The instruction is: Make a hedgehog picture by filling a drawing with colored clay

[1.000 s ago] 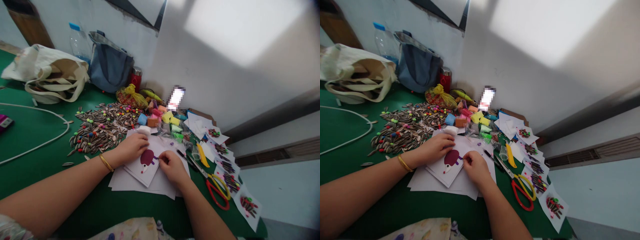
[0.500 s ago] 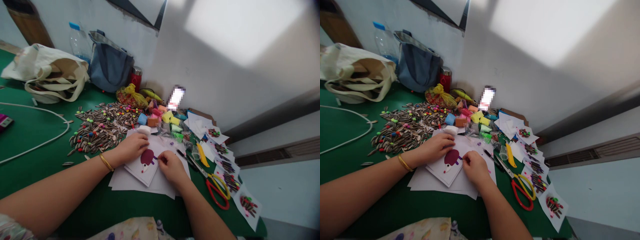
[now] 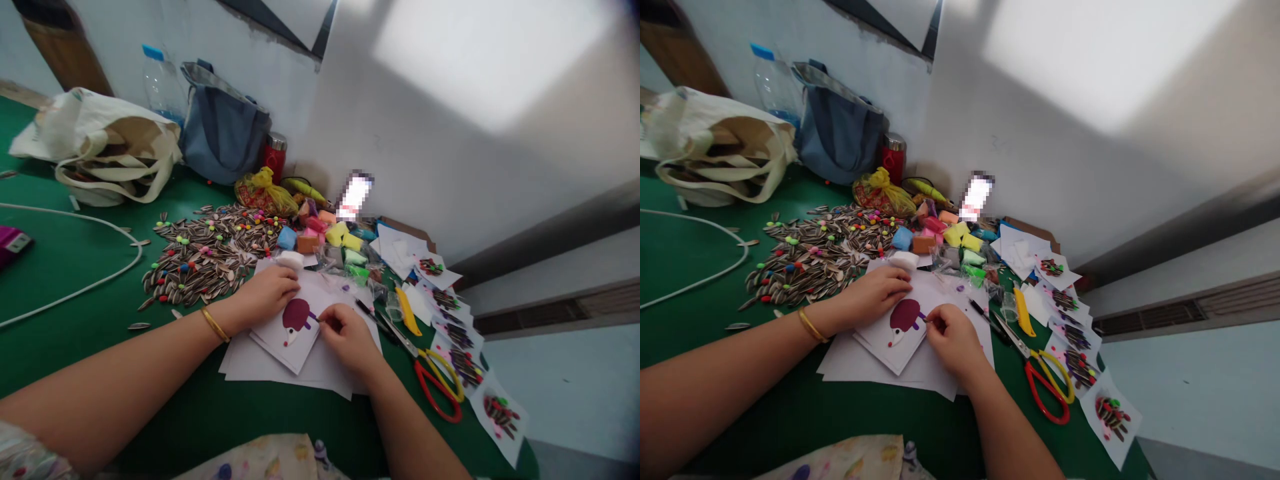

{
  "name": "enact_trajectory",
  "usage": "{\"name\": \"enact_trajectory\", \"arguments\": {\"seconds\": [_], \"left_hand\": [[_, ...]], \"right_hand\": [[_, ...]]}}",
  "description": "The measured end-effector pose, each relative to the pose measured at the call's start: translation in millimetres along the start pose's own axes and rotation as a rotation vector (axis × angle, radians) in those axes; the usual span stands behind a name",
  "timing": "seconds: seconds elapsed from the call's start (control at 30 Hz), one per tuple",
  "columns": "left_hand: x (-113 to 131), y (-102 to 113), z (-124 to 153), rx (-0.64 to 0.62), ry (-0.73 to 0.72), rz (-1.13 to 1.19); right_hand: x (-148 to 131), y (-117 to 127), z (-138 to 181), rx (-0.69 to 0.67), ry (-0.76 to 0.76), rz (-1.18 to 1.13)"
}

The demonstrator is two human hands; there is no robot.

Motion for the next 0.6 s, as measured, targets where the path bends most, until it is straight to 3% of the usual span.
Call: {"name": "enact_trajectory", "arguments": {"seconds": [0.17,0.6], "left_hand": [[-2.3,-1.5,0.6,0.009,-0.009,0.007],[-0.4,-1.3,0.8,-0.022,-0.004,-0.022]], "right_hand": [[-3.7,-11.7,3.4,-0.060,0.007,0.060],[-8.3,-12.9,4.7,-0.065,0.019,0.132]]}}
Point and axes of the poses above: each hand's wrist, its own z-axis away from the middle knuckle, its own y-axis out of the back of the hand, x = y × z, the point moved 6 cm from there along -z, towards the middle knuckle, and after that the axes turned 7 degrees about z, right-handed, at the moved point
